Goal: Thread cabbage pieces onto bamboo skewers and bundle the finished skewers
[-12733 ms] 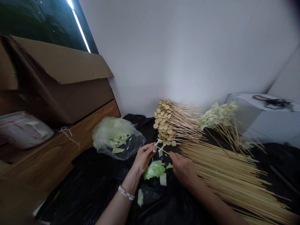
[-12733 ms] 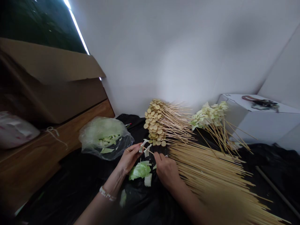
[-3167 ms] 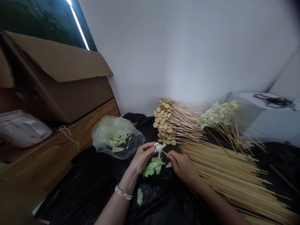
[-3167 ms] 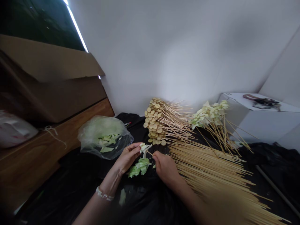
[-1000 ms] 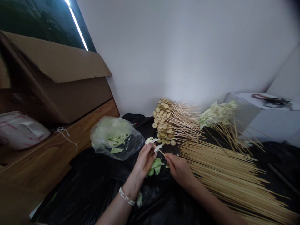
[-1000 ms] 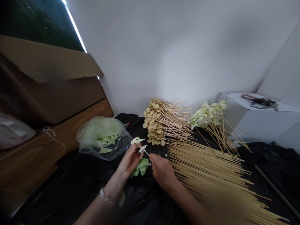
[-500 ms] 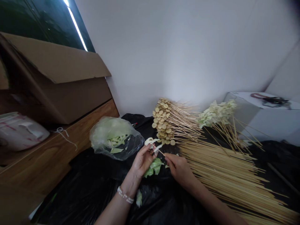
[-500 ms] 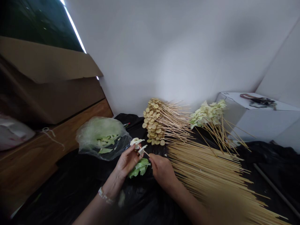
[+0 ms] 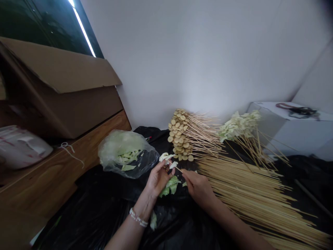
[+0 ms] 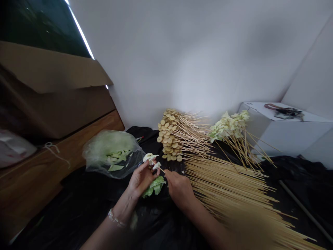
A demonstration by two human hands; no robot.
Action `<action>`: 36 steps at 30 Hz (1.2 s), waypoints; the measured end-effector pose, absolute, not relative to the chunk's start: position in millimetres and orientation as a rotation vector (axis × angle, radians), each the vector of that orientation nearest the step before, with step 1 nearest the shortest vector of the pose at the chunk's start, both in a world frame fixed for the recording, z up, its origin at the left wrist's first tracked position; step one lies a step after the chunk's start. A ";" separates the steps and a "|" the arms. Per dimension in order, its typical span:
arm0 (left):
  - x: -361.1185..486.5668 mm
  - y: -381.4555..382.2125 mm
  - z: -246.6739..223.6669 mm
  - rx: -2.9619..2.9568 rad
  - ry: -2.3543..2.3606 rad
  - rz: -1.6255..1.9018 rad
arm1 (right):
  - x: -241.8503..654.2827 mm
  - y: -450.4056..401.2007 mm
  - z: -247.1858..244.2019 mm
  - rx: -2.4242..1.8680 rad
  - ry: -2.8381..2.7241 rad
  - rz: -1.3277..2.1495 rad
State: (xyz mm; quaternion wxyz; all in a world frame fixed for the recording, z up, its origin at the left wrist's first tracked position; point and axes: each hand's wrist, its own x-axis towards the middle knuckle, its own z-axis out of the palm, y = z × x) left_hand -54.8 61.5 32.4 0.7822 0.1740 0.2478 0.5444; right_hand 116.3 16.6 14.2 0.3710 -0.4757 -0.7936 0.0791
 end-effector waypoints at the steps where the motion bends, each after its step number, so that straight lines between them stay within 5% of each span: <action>1: -55.1 61.7 32.4 0.372 0.529 1.177 | 116.0 16.2 14.2 -1.219 -2.044 0.190; 11: -53.6 60.5 33.3 0.382 0.573 1.213 | 114.2 15.6 22.8 -1.173 -1.921 0.462; 19: -52.9 59.7 30.5 0.475 0.602 1.202 | 120.8 18.5 5.9 -1.182 -1.972 -0.115; 29: -55.2 60.9 31.0 0.574 0.646 1.228 | 119.6 19.9 28.4 -1.191 -1.735 0.936; 36: -53.4 59.3 32.7 0.677 0.739 1.247 | 119.4 22.2 28.1 -1.247 -1.606 0.880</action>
